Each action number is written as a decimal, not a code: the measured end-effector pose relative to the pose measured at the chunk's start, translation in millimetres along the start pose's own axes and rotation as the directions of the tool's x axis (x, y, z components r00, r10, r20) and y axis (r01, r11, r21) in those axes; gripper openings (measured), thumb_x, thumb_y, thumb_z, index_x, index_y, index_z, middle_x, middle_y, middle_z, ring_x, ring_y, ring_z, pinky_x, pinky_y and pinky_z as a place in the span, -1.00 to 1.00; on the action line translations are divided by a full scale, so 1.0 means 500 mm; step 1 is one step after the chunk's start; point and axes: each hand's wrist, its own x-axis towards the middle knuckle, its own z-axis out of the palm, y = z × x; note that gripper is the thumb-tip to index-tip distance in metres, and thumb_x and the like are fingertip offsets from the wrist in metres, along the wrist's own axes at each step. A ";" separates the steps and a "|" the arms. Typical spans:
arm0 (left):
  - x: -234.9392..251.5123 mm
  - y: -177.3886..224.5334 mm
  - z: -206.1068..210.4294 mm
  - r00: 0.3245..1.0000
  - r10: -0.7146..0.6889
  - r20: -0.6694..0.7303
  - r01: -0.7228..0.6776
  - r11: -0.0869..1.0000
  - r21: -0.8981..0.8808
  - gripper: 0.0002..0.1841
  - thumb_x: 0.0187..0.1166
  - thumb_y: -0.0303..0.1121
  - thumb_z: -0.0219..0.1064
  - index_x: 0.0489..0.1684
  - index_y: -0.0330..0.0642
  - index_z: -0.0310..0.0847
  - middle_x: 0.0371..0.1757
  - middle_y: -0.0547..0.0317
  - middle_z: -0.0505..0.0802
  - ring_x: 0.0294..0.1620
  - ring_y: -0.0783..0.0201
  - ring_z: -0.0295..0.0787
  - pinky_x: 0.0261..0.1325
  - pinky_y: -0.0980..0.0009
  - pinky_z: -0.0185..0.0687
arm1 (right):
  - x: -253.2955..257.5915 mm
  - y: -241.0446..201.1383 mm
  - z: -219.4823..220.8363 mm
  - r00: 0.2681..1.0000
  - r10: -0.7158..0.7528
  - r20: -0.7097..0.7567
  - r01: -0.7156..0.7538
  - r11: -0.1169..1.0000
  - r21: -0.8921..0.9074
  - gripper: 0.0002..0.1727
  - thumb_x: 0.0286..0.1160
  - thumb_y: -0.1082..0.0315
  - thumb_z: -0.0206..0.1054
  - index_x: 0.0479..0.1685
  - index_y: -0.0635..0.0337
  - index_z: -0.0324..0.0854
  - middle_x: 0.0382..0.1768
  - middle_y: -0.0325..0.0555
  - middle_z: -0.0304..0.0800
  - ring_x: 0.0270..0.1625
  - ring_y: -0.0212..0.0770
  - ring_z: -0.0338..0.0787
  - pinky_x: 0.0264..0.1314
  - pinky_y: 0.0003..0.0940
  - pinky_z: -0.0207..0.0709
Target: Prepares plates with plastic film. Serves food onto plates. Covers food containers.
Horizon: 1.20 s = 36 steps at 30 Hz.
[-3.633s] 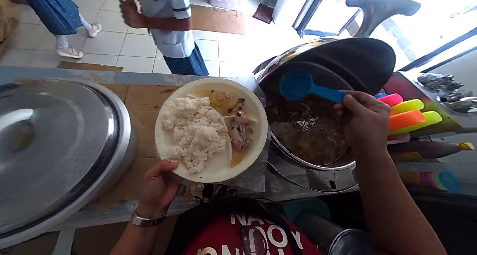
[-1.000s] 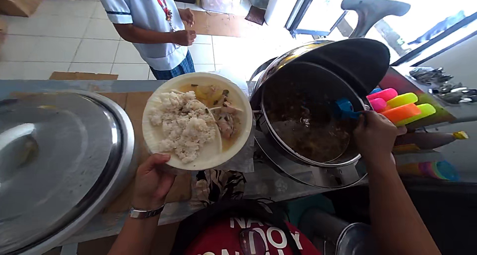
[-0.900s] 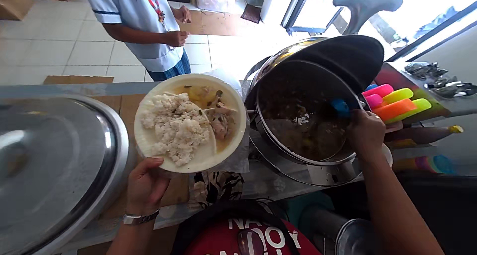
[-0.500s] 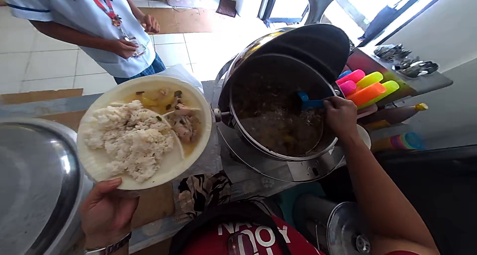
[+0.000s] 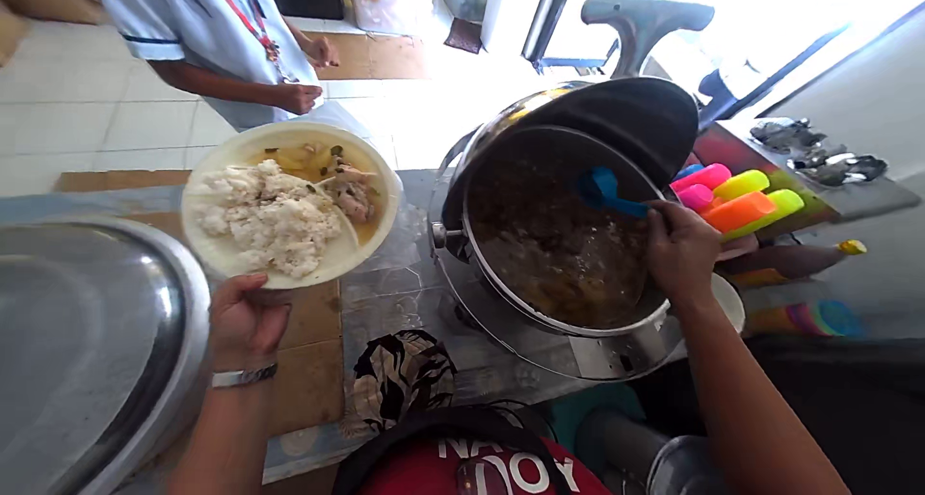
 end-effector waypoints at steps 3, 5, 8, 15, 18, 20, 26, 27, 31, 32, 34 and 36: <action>0.033 -0.003 0.012 0.996 -0.034 -0.078 0.035 0.999 0.002 -0.73 0.64 -0.48 -0.13 0.01 0.02 0.48 -0.11 0.29 0.84 -0.08 0.36 0.84 -0.01 0.30 0.79 | -0.025 0.005 0.003 0.980 -0.193 -0.039 0.188 0.976 -0.106 -0.67 0.74 0.41 0.10 0.09 0.43 0.77 -0.04 0.38 0.87 0.05 0.34 0.88 0.18 0.22 0.66; 0.056 -0.012 0.013 0.994 -0.064 -0.087 0.064 0.998 0.000 -0.76 0.63 -0.46 -0.08 0.00 0.01 0.49 -0.15 0.30 0.83 -0.14 0.37 0.83 -0.06 0.33 0.79 | -0.044 0.000 -0.002 0.970 -0.236 -0.056 0.227 0.965 -0.133 -0.66 0.72 0.42 0.10 0.06 0.47 0.77 -0.08 0.41 0.86 0.03 0.38 0.87 0.17 0.22 0.65; 0.095 -0.028 0.009 0.993 -0.094 -0.065 0.092 0.995 -0.022 -0.79 0.65 -0.45 -0.04 0.04 -0.02 0.47 -0.13 0.26 0.81 -0.11 0.34 0.81 -0.01 0.29 0.78 | -0.078 -0.003 -0.015 0.979 -0.192 -0.063 0.184 0.977 -0.111 -0.66 0.71 0.44 0.10 0.04 0.51 0.77 -0.08 0.45 0.86 0.01 0.41 0.87 0.13 0.27 0.64; 0.148 -0.055 0.008 0.987 -0.122 -0.104 0.125 0.992 0.024 -0.82 0.61 -0.41 0.09 0.07 -0.09 0.47 -0.09 0.19 0.77 -0.11 0.30 0.77 -0.02 0.27 0.75 | -0.157 0.005 -0.040 0.989 -0.029 -0.145 0.027 1.000 -0.015 -0.65 0.74 0.44 0.09 0.06 0.56 0.74 -0.18 0.42 0.83 -0.20 0.14 0.85 0.01 -0.02 0.68; 0.157 -0.064 -0.003 0.989 -0.127 -0.070 0.133 0.987 0.090 -0.81 0.59 -0.38 0.11 0.07 -0.08 0.48 -0.10 0.22 0.77 -0.12 0.32 0.77 -0.03 0.28 0.75 | -0.178 0.000 -0.045 0.988 0.029 -0.150 -0.023 0.999 0.046 -0.66 0.73 0.45 0.11 0.04 0.61 0.72 -0.22 0.42 0.83 -0.26 0.01 0.83 -0.05 -0.15 0.68; 0.162 -0.066 0.000 0.990 -0.132 -0.056 0.136 0.988 0.077 -0.80 0.59 -0.39 0.12 0.10 -0.09 0.48 -0.08 0.21 0.77 -0.09 0.31 0.78 0.02 0.27 0.75 | -0.186 -0.007 -0.048 0.981 0.109 -0.160 -0.091 0.990 0.111 -0.65 0.74 0.43 0.10 0.04 0.59 0.71 -0.26 0.28 0.82 -0.30 -0.30 0.78 -0.11 -0.46 0.64; 0.203 -0.085 0.017 0.989 -0.146 -0.032 0.145 0.989 -0.039 -0.79 0.62 -0.44 0.02 0.09 -0.06 0.45 -0.08 0.21 0.79 -0.07 0.34 0.79 0.05 0.31 0.76 | -0.211 -0.027 -0.054 0.974 0.115 -0.196 -0.091 0.988 0.126 -0.65 0.75 0.44 0.09 0.07 0.59 0.70 -0.24 0.24 0.82 -0.28 -0.43 0.75 -0.09 -0.60 0.62; 0.211 -0.088 0.014 0.990 -0.140 -0.019 0.139 0.990 -0.025 -0.78 0.62 -0.43 0.02 0.12 -0.05 0.45 -0.05 0.22 0.79 -0.04 0.34 0.79 0.06 0.31 0.76 | -0.215 -0.034 -0.053 0.975 0.083 -0.208 -0.061 0.992 0.107 -0.66 0.75 0.46 0.09 0.08 0.62 0.70 -0.21 0.31 0.83 -0.24 -0.31 0.80 -0.04 -0.51 0.66; 0.250 -0.097 -0.003 0.986 -0.141 0.086 0.135 0.988 0.077 -0.76 0.70 -0.35 -0.01 0.22 -0.04 0.42 0.05 0.23 0.76 0.07 0.29 0.77 0.17 0.23 0.72 | -0.233 -0.054 -0.064 0.960 0.189 -0.204 -0.150 0.969 0.194 -0.68 0.71 0.45 0.13 0.07 0.55 0.72 -0.20 0.17 0.86 -0.23 -0.32 0.84 -0.03 -0.46 0.72; 0.266 -0.099 0.001 0.985 -0.147 0.092 0.139 0.986 0.088 -0.76 0.71 -0.34 -0.02 0.22 -0.04 0.42 0.04 0.22 0.77 0.06 0.29 0.78 0.14 0.24 0.74 | -0.236 -0.053 -0.070 0.913 0.320 -0.253 -0.231 0.917 0.326 -0.71 0.72 0.46 0.12 0.08 0.51 0.70 -0.24 -0.03 0.84 -0.27 -0.47 0.80 -0.08 -0.55 0.70; 0.286 -0.099 0.024 0.980 -0.168 0.105 0.158 0.983 0.095 -0.77 0.71 -0.34 -0.05 0.19 -0.04 0.42 -0.01 0.21 0.77 0.02 0.28 0.80 0.10 0.25 0.76 | -0.238 -0.041 -0.091 0.710 0.633 -0.309 -0.306 0.673 0.674 -0.79 0.77 0.48 0.10 0.03 0.31 0.66 -0.39 -0.37 0.81 -0.42 -0.57 0.75 -0.25 -0.62 0.69; 0.300 -0.102 0.051 0.978 -0.177 0.113 0.166 0.981 0.101 -0.83 0.72 -0.35 -0.11 0.01 -0.01 0.41 -0.19 0.28 0.77 -0.15 0.36 0.79 -0.03 0.33 0.76 | -0.249 -0.013 -0.119 0.458 0.860 -0.225 -0.232 0.360 0.903 -0.80 0.85 0.40 0.04 -0.01 0.16 0.60 -0.45 -0.39 0.75 -0.49 -0.52 0.71 -0.34 -0.59 0.67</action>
